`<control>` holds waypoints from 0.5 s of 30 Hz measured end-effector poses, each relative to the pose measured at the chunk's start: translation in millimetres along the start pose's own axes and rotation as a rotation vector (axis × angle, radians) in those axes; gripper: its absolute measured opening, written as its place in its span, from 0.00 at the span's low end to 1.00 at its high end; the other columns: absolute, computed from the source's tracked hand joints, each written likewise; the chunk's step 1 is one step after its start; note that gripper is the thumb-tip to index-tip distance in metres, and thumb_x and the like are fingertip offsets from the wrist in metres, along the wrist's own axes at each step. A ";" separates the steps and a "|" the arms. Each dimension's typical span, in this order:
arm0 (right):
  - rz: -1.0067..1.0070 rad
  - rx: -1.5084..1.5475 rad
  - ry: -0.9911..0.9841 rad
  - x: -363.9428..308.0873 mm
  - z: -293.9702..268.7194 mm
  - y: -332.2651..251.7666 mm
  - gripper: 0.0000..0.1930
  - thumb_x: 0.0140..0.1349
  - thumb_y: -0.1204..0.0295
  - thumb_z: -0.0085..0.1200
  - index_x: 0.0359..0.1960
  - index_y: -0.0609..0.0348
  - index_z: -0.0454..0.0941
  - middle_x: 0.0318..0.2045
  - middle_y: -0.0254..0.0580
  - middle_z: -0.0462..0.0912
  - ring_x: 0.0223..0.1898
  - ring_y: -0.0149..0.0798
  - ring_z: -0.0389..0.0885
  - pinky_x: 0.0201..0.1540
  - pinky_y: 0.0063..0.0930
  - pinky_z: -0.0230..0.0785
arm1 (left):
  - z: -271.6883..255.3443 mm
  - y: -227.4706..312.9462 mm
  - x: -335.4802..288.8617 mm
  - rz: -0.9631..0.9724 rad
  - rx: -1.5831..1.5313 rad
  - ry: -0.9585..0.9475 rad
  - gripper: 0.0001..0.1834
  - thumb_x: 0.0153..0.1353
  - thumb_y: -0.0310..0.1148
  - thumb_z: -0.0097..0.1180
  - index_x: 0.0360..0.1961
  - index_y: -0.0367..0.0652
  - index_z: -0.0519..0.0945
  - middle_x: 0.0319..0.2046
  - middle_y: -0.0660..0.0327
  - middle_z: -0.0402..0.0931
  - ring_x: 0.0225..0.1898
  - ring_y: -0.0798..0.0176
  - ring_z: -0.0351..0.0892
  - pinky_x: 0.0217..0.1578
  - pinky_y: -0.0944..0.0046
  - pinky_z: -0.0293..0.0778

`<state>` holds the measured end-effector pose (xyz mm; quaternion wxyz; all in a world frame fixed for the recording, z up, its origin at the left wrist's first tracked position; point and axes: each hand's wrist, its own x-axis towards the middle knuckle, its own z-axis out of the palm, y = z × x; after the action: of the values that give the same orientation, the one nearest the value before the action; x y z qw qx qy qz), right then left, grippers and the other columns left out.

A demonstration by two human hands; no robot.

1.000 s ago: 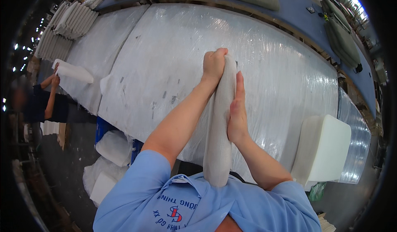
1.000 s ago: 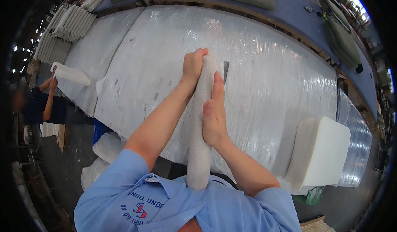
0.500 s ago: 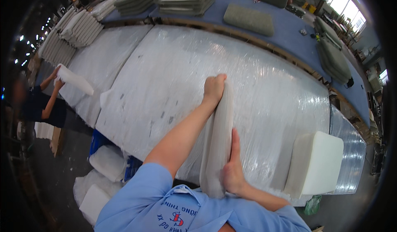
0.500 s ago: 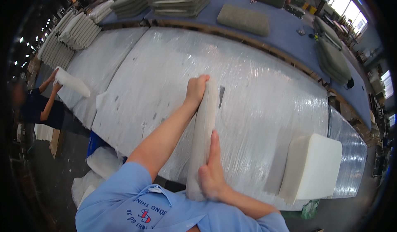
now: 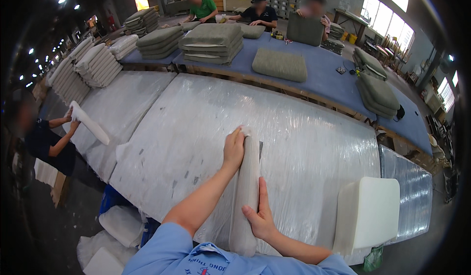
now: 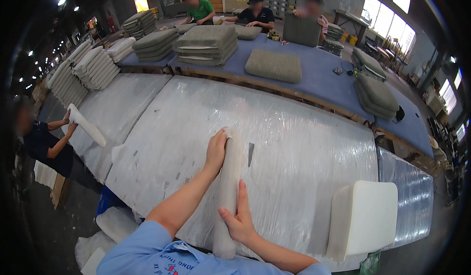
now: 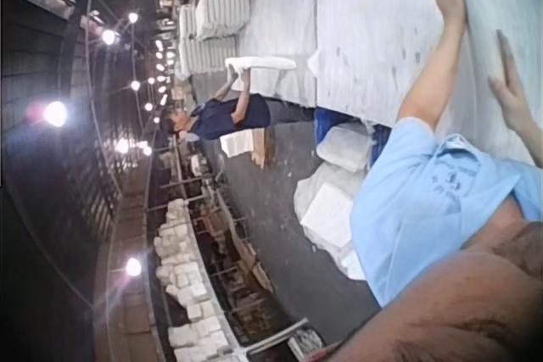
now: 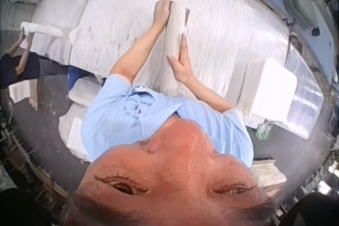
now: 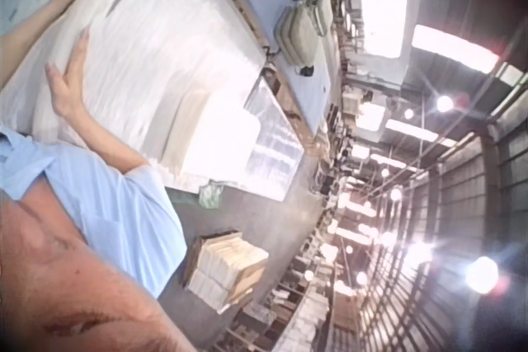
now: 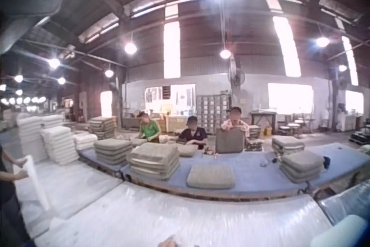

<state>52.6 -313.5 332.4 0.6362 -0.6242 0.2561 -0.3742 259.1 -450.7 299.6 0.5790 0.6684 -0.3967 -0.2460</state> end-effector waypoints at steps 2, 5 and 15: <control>0.067 0.036 0.058 -8.8 -11.4 0.5 0.46 0.76 0.66 0.49 0.82 0.65 0.28 0.83 0.56 0.35 0.84 0.49 0.34 0.82 0.40 0.31 | -0.6 -11.1 -48.5 0.116 0.033 -0.019 0.33 0.80 0.47 0.41 0.75 0.34 0.62 0.74 0.42 0.60 0.75 0.48 0.58 0.74 0.52 0.52; 0.076 0.055 0.087 -20.0 -11.9 5.6 0.43 0.76 0.69 0.45 0.82 0.66 0.30 0.83 0.58 0.37 0.84 0.49 0.37 0.82 0.39 0.33 | -34.1 -24.2 -134.0 0.111 -0.128 -0.231 0.39 0.82 0.50 0.35 0.81 0.32 0.49 0.81 0.42 0.46 0.83 0.44 0.42 0.80 0.50 0.37; 0.076 0.134 0.059 -13.6 15.4 22.8 0.38 0.81 0.62 0.34 0.83 0.64 0.31 0.84 0.54 0.37 0.84 0.49 0.36 0.82 0.39 0.32 | -66.5 27.8 -220.5 -0.045 -0.324 -0.403 0.42 0.80 0.45 0.38 0.82 0.31 0.36 0.83 0.43 0.34 0.84 0.46 0.32 0.80 0.52 0.32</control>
<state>60.4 -294.7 309.3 0.6826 -0.5587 0.2724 -0.3842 180.3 -232.9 311.6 0.5823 0.5130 -0.4447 -0.4473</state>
